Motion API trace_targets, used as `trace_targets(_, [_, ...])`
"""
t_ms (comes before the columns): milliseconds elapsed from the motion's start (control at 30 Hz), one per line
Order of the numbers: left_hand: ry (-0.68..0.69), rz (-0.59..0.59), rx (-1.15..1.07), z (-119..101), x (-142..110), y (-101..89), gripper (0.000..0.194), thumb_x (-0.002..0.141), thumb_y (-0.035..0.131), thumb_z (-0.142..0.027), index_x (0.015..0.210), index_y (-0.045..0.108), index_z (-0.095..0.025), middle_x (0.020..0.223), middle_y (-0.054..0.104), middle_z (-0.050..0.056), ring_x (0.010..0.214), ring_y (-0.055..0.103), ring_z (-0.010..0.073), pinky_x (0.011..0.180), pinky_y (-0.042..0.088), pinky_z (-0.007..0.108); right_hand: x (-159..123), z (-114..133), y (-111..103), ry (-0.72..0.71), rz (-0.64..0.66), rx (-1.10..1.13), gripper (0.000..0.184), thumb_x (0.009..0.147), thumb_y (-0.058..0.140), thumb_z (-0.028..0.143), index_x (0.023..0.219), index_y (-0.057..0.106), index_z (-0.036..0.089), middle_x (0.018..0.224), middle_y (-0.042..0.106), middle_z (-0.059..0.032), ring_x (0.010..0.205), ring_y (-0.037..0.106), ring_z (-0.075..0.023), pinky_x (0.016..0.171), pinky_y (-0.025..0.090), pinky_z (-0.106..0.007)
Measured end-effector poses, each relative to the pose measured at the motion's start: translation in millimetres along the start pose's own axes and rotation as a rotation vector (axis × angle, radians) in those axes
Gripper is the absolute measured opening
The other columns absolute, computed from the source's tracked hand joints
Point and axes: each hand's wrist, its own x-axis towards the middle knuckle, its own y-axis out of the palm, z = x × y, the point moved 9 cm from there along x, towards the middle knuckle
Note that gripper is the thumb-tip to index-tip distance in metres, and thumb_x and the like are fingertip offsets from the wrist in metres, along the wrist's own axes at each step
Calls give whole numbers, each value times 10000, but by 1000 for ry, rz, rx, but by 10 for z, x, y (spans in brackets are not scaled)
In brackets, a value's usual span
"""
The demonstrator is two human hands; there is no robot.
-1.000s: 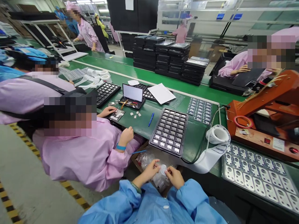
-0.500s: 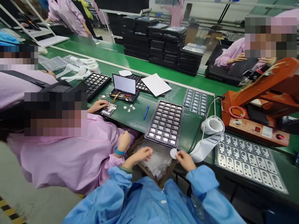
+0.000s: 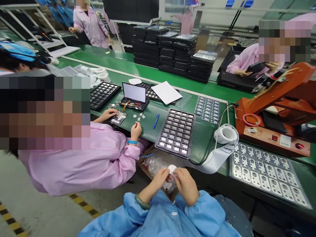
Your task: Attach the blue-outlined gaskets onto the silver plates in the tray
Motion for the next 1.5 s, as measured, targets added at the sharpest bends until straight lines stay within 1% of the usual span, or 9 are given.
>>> trace_targets(133, [182,-32,0,-530,-255,-50,434,826,558,-568,668,512,-166,610,533,-25,587,515,116,643,439,273,78,208,-363,-79,-116,78,268,928,508,302,1169,574,205,1221,597,-118,1141,529,-255,989,428,-434])
trace_targets(367, [337,-50,49,-1021,-587,5,440,813,534,-569,627,537,-170,588,535,-10,609,505,131,682,413,268,106,312,-582,-78,-192,242,324,909,562,350,1192,544,192,1111,654,-85,1001,619,-198,875,515,-329])
trace_targets(733, [367,6,76,-1029,-617,108,435,821,552,-549,613,541,-167,575,536,-3,593,515,136,657,419,267,-29,319,-590,109,-168,418,170,867,583,335,865,655,180,775,673,-3,709,617,-134,667,471,-223])
trace_targets(800, [373,9,66,-987,-600,113,399,826,557,-539,700,574,-160,618,558,5,619,533,143,667,435,272,-54,288,-581,161,-188,437,181,857,581,342,832,652,177,751,665,-4,693,604,-136,663,462,-230])
trace_targets(933, [413,-43,36,-923,-585,87,425,803,625,-488,1072,553,-166,966,625,77,897,593,189,825,464,310,-114,225,-594,273,-259,459,199,842,577,353,797,639,169,714,632,-11,658,563,-138,646,434,-249])
trace_targets(1000, [425,-34,36,-915,-601,100,450,800,640,-466,1115,530,-164,1053,619,103,964,594,202,875,460,330,-143,216,-589,315,-276,484,212,831,585,370,793,635,167,712,626,-15,653,554,-138,638,430,-251])
trace_targets(1267, [404,16,72,-1067,-728,50,283,822,620,-440,840,582,-160,737,614,11,677,588,129,677,477,248,-274,316,-414,379,-242,655,426,822,569,582,757,575,161,623,642,-30,553,595,-145,540,494,-250])
trace_targets(1367, [377,55,77,-1045,-721,79,302,813,625,-453,873,597,-158,727,624,5,650,590,124,659,486,245,-344,383,-435,365,-305,598,405,853,548,553,764,567,158,627,647,-37,547,607,-150,524,500,-253])
trace_targets(1500, [356,94,90,-941,-716,132,441,808,624,-494,1088,607,-154,956,685,76,810,636,167,774,507,290,-436,548,-551,298,-458,372,274,905,523,392,791,608,158,699,655,-58,613,603,-157,584,488,-274])
